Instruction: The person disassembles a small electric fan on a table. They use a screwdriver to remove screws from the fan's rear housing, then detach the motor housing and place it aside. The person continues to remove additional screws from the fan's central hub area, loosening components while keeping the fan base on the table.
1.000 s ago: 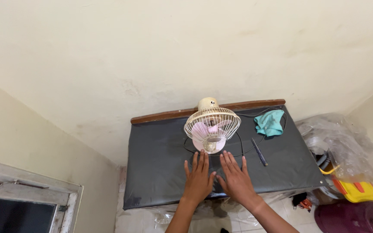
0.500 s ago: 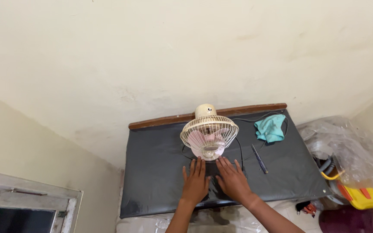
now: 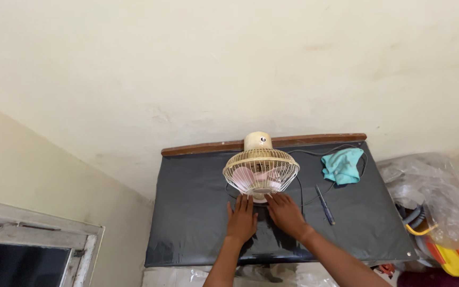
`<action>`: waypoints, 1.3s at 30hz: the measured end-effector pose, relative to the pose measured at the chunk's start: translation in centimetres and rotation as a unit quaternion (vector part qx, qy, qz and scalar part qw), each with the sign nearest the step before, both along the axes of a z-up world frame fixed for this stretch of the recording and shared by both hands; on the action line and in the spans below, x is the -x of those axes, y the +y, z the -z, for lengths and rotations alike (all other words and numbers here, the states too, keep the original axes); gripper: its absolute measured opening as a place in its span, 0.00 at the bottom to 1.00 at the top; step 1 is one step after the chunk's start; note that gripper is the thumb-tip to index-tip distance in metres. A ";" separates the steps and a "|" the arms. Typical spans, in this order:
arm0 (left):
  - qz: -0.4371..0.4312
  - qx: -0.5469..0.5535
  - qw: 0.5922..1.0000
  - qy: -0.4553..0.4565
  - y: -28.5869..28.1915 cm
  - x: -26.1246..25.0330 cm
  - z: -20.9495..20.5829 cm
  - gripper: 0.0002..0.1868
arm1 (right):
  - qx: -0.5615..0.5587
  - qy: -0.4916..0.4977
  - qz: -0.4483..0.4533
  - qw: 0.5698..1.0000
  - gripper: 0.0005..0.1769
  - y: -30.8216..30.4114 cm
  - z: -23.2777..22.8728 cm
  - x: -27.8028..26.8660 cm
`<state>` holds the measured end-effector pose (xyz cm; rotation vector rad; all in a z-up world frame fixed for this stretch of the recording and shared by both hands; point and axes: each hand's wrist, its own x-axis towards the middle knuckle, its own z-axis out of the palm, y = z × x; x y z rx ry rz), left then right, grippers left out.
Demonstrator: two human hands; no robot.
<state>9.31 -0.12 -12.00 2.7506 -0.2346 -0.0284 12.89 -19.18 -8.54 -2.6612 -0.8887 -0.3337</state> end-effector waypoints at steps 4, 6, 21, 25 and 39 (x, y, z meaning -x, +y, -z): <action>0.007 -0.006 1.000 0.012 0.2 -0.7 0.6 0.34 | -0.022 0.009 -0.002 1.000 0.21 0.4 0.9 -1.3; 0.013 -0.014 0.999 0.030 0.5 -1.2 0.7 0.33 | -0.009 0.021 0.013 1.000 0.16 0.9 1.5 -1.9; 0.107 -0.031 0.990 0.087 2.5 -2.6 0.8 0.35 | 0.015 0.034 0.153 0.987 0.06 4.4 5.9 -3.5; 0.120 -0.037 0.987 0.100 2.9 -2.5 0.7 0.36 | 0.032 0.047 0.179 0.982 0.08 5.0 5.8 -3.6; 0.156 -0.027 0.986 0.057 3.8 -3.0 2.3 0.36 | -0.160 0.155 0.243 0.944 0.07 6.2 3.7 -2.1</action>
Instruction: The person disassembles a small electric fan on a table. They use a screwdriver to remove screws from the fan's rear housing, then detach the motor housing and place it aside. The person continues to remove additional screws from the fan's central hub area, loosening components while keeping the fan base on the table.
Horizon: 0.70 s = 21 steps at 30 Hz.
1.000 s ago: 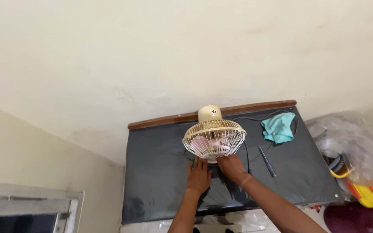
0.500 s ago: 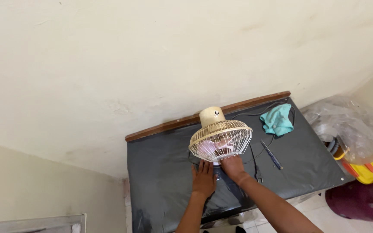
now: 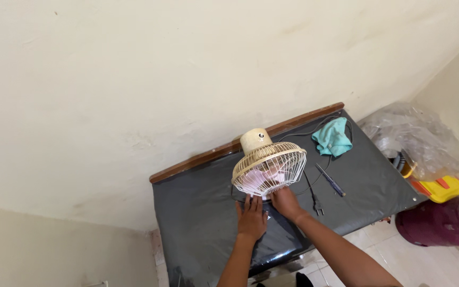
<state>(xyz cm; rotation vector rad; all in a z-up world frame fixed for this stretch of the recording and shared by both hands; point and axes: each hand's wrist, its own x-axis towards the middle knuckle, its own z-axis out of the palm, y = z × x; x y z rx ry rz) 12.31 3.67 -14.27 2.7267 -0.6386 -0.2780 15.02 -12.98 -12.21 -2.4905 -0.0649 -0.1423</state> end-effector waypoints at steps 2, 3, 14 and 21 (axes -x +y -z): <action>0.003 0.005 1.000 -0.005 0.2 0.0 0.1 0.36 | -0.048 -0.019 -0.010 0.999 0.08 0.1 -0.8 1.4; 0.005 0.007 1.000 -0.007 0.2 0.0 0.1 0.36 | -0.071 -0.029 -0.015 0.997 0.09 0.1 -1.2 2.0; 0.036 0.105 0.990 -0.088 -0.3 2.1 -0.5 0.36 | -0.159 -0.074 0.021 0.984 0.12 -0.9 -3.7 7.0; 0.067 0.092 0.988 -0.102 -1.8 2.8 -1.4 0.34 | -0.135 -0.139 0.048 0.980 0.12 -1.7 -4.1 8.7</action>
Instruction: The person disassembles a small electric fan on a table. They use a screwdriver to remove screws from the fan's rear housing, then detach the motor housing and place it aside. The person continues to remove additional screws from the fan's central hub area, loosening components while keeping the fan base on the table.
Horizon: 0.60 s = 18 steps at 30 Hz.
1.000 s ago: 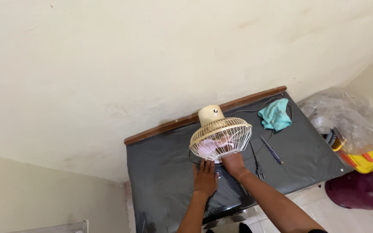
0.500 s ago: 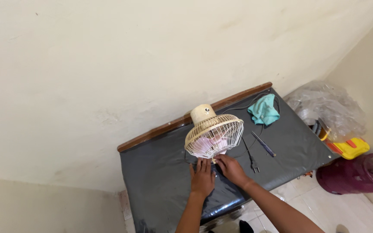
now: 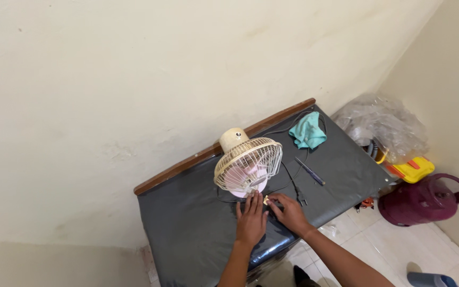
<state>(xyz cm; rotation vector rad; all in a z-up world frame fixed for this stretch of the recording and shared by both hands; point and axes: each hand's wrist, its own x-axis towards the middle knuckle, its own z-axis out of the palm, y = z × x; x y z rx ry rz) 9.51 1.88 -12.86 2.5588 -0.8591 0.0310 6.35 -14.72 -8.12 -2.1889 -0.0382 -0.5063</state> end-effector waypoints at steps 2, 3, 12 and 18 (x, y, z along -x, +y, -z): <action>0.004 0.006 1.000 0.006 -0.7 0.2 0.0 0.34 | 0.003 -0.014 0.002 1.000 0.11 -0.5 -0.3 0.4; 0.006 0.008 1.000 0.009 -1.0 0.2 0.1 0.34 | 0.004 -0.021 0.003 1.000 0.11 -0.8 -0.5 0.5; 0.010 0.021 0.999 -0.047 -4.0 0.5 0.4 0.34 | 0.037 -0.019 0.032 0.999 0.10 -4.2 -1.5 1.4; 0.019 0.004 1.000 -0.001 -6.8 0.6 0.1 0.34 | 0.069 -0.026 0.044 0.996 0.09 -7.8 -1.7 1.2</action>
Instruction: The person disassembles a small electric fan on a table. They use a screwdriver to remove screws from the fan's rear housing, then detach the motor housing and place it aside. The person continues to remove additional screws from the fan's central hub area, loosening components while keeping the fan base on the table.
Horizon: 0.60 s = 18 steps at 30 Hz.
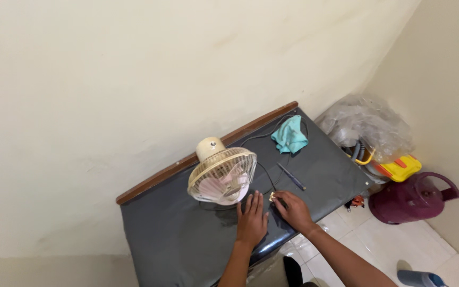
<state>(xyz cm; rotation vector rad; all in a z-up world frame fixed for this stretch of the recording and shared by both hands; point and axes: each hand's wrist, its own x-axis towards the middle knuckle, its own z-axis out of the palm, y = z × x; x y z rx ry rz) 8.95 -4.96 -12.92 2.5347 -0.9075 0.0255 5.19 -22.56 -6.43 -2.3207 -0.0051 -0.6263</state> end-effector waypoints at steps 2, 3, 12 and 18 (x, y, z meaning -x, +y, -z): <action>0.005 -0.001 1.000 -0.007 -1.1 -0.3 0.0 0.34 | 0.003 -0.004 0.004 1.000 0.09 -1.3 0.1 -0.2; 0.005 -0.003 1.000 -0.009 -1.4 -0.3 0.0 0.34 | 0.004 -0.005 0.004 1.000 0.09 -1.8 0.2 -0.2; 0.017 -0.020 1.000 0.006 -5.1 -0.9 -0.1 0.34 | 0.072 0.049 0.103 0.991 0.08 -6.9 1.7 -1.4; 0.021 -0.035 0.998 0.038 -6.8 -1.2 -0.1 0.34 | 0.106 0.083 0.146 0.980 0.08 -10.2 3.0 -1.8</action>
